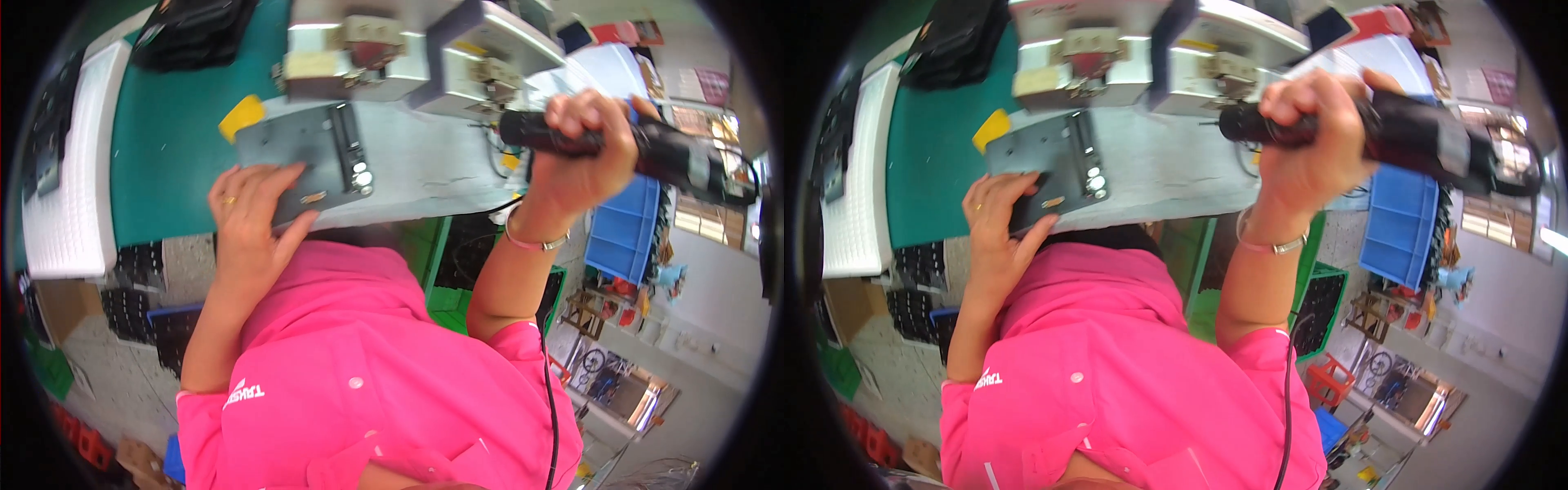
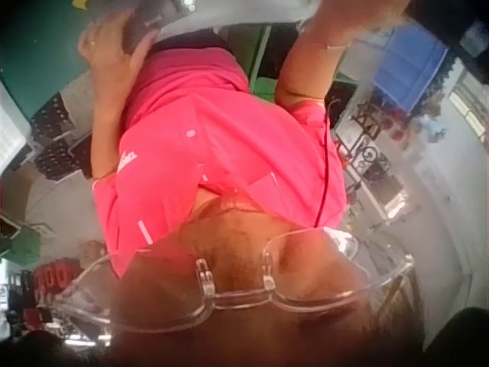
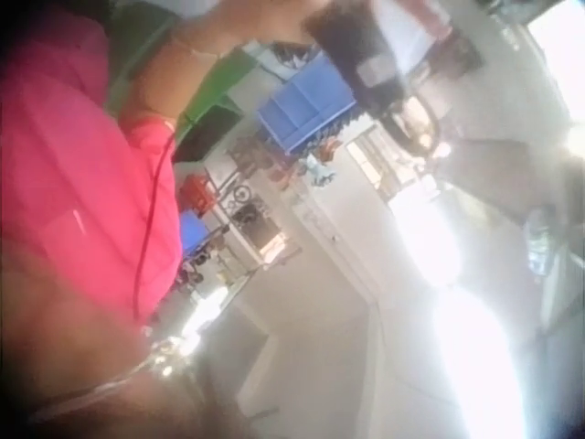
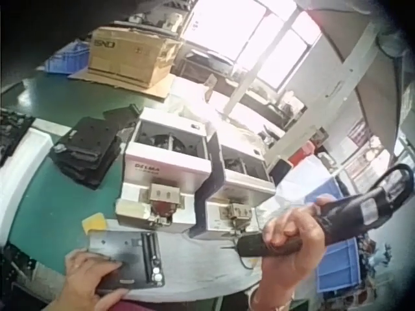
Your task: The person assembles black plastic housings by driving screws into them with an electric screwdriver.
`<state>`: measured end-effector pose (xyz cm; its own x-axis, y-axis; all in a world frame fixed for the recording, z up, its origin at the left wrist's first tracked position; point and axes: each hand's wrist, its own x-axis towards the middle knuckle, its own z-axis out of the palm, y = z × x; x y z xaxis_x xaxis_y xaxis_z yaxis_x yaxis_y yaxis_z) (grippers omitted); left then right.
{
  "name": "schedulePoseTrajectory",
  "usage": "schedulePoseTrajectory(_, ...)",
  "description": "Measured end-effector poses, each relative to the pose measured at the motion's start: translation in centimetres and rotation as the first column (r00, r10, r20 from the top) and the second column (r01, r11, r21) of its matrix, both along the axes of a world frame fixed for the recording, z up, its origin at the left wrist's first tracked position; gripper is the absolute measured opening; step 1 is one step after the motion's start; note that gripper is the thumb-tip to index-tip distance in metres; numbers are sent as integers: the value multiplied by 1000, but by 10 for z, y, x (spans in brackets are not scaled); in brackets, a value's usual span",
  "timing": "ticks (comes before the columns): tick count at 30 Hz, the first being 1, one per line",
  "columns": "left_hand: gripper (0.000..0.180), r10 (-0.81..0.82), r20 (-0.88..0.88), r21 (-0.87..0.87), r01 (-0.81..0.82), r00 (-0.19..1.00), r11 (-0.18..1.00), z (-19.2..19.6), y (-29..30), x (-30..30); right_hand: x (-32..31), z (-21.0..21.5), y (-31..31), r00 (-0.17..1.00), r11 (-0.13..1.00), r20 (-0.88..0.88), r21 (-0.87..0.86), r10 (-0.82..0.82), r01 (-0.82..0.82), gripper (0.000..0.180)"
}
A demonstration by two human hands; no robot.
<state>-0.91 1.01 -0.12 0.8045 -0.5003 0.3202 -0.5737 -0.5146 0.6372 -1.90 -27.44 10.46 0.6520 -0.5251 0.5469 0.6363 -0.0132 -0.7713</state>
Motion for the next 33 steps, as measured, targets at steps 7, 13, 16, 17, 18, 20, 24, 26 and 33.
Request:
schedulePoseTrajectory(7,67,-30,-41,-133,24,999,991,-6,2,3,-11,-30,96,925,919,15,114,379,-378,40)
schedulePoseTrajectory(13,76,-28,-50,-165,20,998,986,-10,4,3,-6,-51,130,929,929,-38,-4,369,-370,48)
schedulePoseTrajectory(16,78,-51,-78,-163,38,996,986,-12,6,3,-4,-56,133,923,921,-45,-58,382,-385,49)
schedulePoseTrajectory(17,78,-44,-80,-164,31,996,986,-12,7,2,-3,-57,134,928,923,-51,-89,370,-373,49)
schedulePoseTrajectory(18,80,-44,-84,-158,31,995,987,-12,7,2,-3,-58,135,926,921,-54,-89,375,-378,49)
schedulePoseTrajectory(20,81,-42,-89,-153,28,995,988,-13,7,1,-3,-59,136,927,921,-56,-111,370,-374,50)
schedulePoseTrajectory(24,82,-39,-78,-179,24,996,984,-14,6,1,-4,-60,137,931,921,-72,-137,357,-364,51)
schedulePoseTrajectory(26,82,-33,-70,-187,19,997,982,-14,5,1,-2,-60,139,932,917,-62,-170,356,-362,52)
schedulePoseTrajectory(33,80,-20,-64,-188,8,998,982,-15,4,0,2,-66,146,924,878,-79,-290,374,-380,38)
